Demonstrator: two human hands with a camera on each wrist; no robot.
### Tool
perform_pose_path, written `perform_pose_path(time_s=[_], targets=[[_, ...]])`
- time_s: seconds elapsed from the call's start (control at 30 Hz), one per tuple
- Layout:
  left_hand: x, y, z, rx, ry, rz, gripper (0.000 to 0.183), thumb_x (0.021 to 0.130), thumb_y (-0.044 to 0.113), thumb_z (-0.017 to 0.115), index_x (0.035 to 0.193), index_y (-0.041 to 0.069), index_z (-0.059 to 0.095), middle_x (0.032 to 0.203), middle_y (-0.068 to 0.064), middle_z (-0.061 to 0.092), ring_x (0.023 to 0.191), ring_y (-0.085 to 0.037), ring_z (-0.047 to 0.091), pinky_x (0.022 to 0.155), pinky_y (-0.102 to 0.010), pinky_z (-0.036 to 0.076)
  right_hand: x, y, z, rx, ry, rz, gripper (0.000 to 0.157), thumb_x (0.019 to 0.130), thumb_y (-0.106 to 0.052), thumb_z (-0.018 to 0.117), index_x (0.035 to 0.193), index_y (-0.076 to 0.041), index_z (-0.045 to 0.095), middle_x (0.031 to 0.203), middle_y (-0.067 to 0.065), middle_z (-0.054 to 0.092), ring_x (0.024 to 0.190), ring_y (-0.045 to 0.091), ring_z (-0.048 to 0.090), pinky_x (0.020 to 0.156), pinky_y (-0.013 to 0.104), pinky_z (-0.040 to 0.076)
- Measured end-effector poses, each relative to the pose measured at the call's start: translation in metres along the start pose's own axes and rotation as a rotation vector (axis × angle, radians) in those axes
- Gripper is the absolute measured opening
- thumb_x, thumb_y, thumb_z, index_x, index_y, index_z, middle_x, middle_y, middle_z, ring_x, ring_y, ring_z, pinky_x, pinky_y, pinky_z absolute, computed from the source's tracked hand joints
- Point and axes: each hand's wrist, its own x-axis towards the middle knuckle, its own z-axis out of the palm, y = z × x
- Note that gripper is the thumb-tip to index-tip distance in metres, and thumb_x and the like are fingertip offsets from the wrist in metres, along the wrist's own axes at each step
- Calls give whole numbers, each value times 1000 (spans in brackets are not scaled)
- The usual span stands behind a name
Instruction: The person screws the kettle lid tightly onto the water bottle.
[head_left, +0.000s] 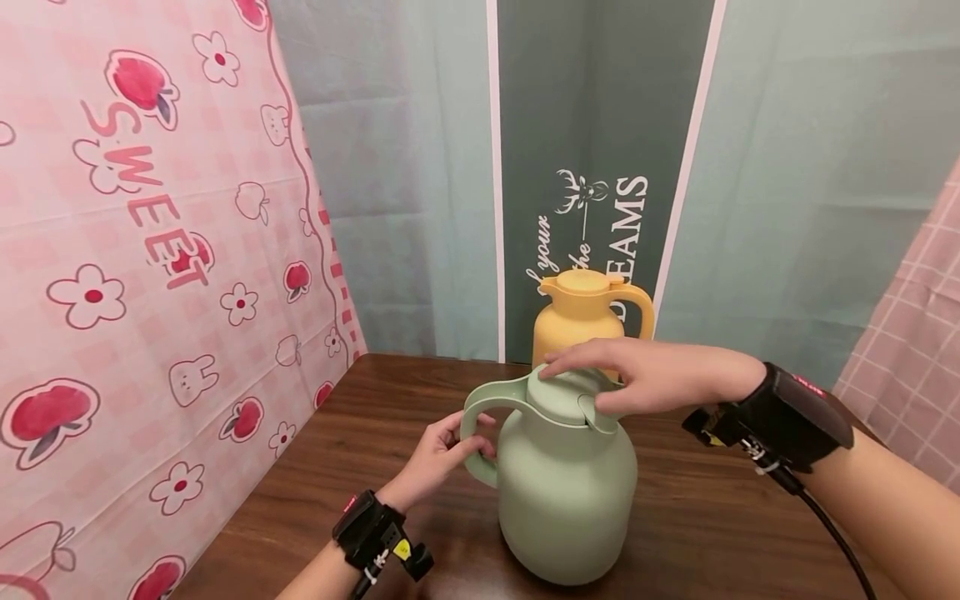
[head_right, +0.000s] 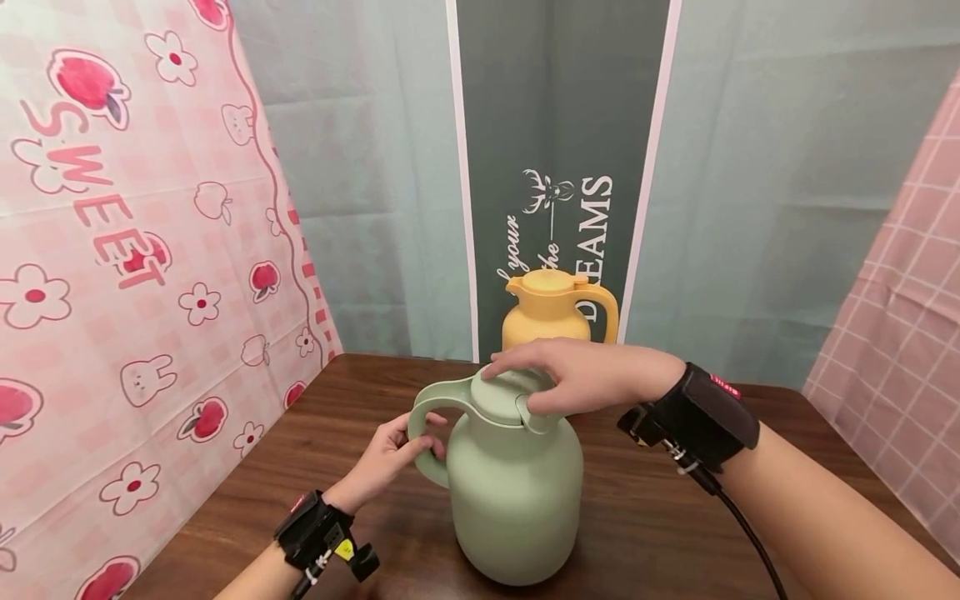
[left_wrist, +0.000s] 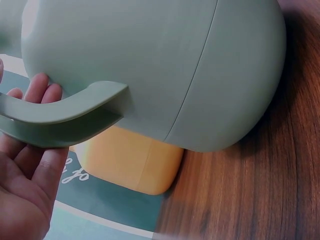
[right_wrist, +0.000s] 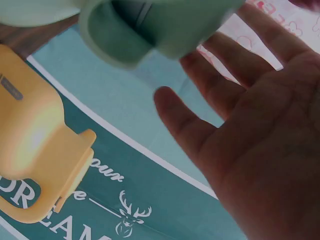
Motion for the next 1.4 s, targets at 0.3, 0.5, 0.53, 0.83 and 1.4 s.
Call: perform_pose_path(time_s=[0.3, 0.5, 0.53, 0.83, 1.4], targets=[[0, -1, 1, -4, 1, 4, 28, 98, 11, 52, 122, -2, 55, 92, -28, 64, 88, -17, 65, 76, -34, 54, 2, 6, 3, -92, 64, -47, 42, 89, -25, 64, 130, -32, 55, 126, -13, 49, 117, 13, 43, 91, 41, 43], [0, -2, 0, 1, 4, 0, 27, 98, 12, 53, 121, -1, 56, 92, -27, 65, 88, -17, 65, 76, -34, 53, 2, 7, 4, -102, 77, -3, 43, 90, -42, 62, 131, -35, 52, 123, -10, 45, 112, 14, 42, 87, 40, 43], [0, -2, 0, -1, 3, -2, 27, 98, 12, 53, 121, -1, 56, 92, -27, 65, 88, -17, 65, 76, -34, 53, 2, 7, 3, -72, 57, -5, 44, 90, -36, 63, 133, -34, 50, 127, -10, 44, 115, 15, 41, 89, 41, 42], [-1, -1, 1, -2, 0, 8, 28, 98, 11, 52, 122, -3, 55, 93, -28, 64, 88, -18, 66, 77, -34, 54, 0, 14, 0, 62, -44, -22, 61, 87, -16, 65, 142, -29, 44, 144, -12, 40, 134, 15, 33, 101, 38, 36], [2, -1, -1, 25, -2, -5, 16, 96, 10, 57, 100, -5, 58, 91, -28, 65, 87, -28, 66, 76, -34, 54, 0, 16, 10, -124, 159, -15, 60, 78, -57, 69, 130, -31, 53, 122, -17, 50, 109, 6, 49, 88, 34, 45]])
